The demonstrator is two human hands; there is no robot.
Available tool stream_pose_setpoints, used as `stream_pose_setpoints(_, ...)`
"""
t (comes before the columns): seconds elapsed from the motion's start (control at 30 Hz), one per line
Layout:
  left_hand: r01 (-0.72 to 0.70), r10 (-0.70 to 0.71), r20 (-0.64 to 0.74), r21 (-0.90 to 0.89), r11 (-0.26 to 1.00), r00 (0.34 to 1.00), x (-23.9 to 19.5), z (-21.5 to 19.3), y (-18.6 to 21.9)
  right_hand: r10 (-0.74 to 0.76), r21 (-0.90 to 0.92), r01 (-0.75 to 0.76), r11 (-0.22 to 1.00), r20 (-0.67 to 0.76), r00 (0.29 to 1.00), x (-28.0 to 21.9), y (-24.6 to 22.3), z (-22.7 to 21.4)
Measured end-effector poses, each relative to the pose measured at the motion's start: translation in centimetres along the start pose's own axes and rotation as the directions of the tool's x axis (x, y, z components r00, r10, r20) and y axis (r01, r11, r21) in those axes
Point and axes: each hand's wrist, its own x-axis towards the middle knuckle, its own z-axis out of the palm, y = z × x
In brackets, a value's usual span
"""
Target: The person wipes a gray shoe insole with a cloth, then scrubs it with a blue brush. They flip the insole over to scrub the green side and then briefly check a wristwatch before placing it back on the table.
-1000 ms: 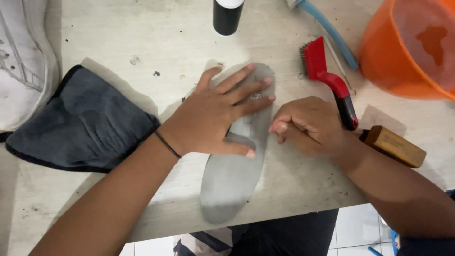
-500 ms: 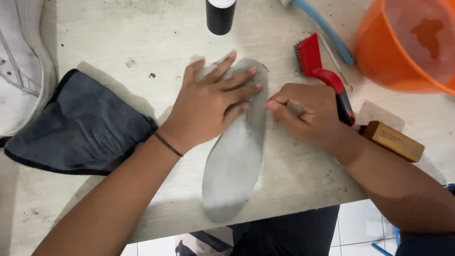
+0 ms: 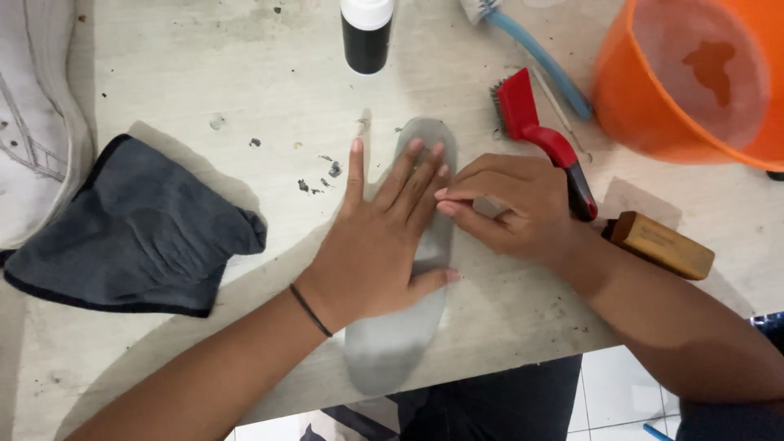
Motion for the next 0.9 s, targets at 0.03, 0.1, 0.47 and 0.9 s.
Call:
stream_pose_setpoints(0.03, -0.013, 0.011, 0.038, 0.044, 0.999, 0.999, -0.1, 0.1, 0.1, -0.010, -0.016, 0.010, 1.000, 0.005, 1.000, -0.1, 0.1, 0.0)
stream_pose_setpoints(0.1, -0.025, 0.018, 0.079, 0.090, 0.996, 0.997, -0.2, 0.4, 0.3, -0.022, -0.027, 0.023, 0.999, 0.008, 1.000, 0.0, 0.1, 0.1)
stream_pose_setpoints(0.47, 0.213, -0.212, 0.033, -0.012, 0.977, 0.977, 0.0, 1.2, 1.4, -0.006, -0.117, -0.016, 0.993, -0.185, 0.983, -0.7, -0.7, 0.3)
stream_pose_setpoints(0.9, 0.036, -0.041, -0.087, -0.061, 0.998, 0.995, 0.4, 0.8, -1.1, 0.236, -0.236, -0.290, 0.928, -0.232, 0.944, 0.6, -1.6, -1.8)
